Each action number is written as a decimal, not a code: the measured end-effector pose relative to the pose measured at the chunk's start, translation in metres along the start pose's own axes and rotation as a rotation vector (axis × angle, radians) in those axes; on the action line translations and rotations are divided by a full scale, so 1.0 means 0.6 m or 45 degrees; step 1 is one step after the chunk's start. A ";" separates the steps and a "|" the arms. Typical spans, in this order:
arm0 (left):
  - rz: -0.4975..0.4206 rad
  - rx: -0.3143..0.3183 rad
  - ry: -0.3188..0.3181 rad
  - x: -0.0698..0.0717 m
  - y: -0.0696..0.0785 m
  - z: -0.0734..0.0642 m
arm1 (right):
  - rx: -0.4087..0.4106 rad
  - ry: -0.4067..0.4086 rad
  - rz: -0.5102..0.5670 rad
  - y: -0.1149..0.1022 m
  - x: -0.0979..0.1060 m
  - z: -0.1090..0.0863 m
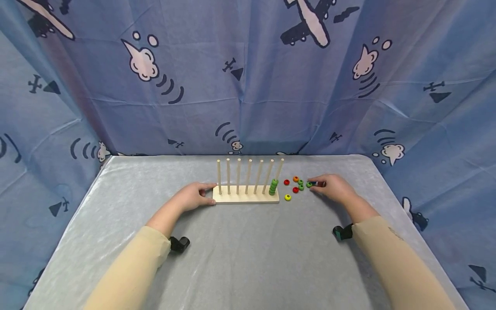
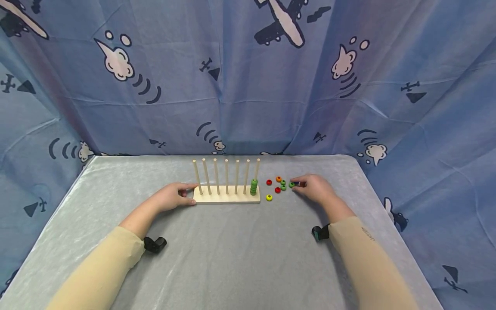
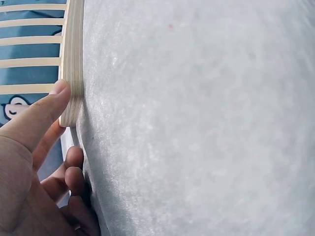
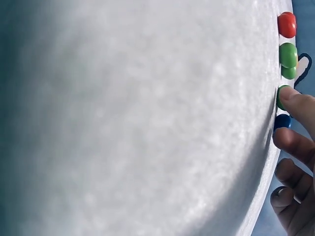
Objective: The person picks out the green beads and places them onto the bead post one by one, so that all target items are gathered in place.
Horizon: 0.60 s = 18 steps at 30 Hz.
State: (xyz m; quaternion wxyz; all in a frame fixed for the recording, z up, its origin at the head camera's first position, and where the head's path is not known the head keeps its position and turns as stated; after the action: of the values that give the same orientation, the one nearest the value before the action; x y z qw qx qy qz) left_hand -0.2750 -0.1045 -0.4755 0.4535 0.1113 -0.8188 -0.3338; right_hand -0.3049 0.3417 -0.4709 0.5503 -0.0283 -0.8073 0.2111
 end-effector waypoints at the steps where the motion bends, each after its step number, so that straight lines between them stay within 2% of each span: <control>1: 0.000 -0.001 0.000 0.000 0.000 0.000 | 0.000 0.000 0.001 0.000 -0.001 0.000; 11: -0.008 0.000 -0.003 0.000 0.001 -0.002 | 0.003 0.035 -0.006 -0.006 -0.001 0.003; 18: -0.011 0.002 -0.005 -0.001 -0.001 0.000 | 0.013 0.090 0.067 -0.012 0.003 -0.003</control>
State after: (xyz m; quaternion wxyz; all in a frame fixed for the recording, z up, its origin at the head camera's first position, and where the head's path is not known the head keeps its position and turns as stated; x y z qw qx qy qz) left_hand -0.2749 -0.1048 -0.4766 0.4504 0.1143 -0.8196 -0.3353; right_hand -0.3030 0.3363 -0.4659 0.5729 -0.0543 -0.7852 0.2286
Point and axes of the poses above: each hand's wrist, its own z-axis towards the middle knuckle, its own x-axis out of the back of the hand, y = z × x, the point moved 5 cm from there along z, towards the middle knuckle, and after that the axes turned 10 degrees about -y, right-handed, at the moved point
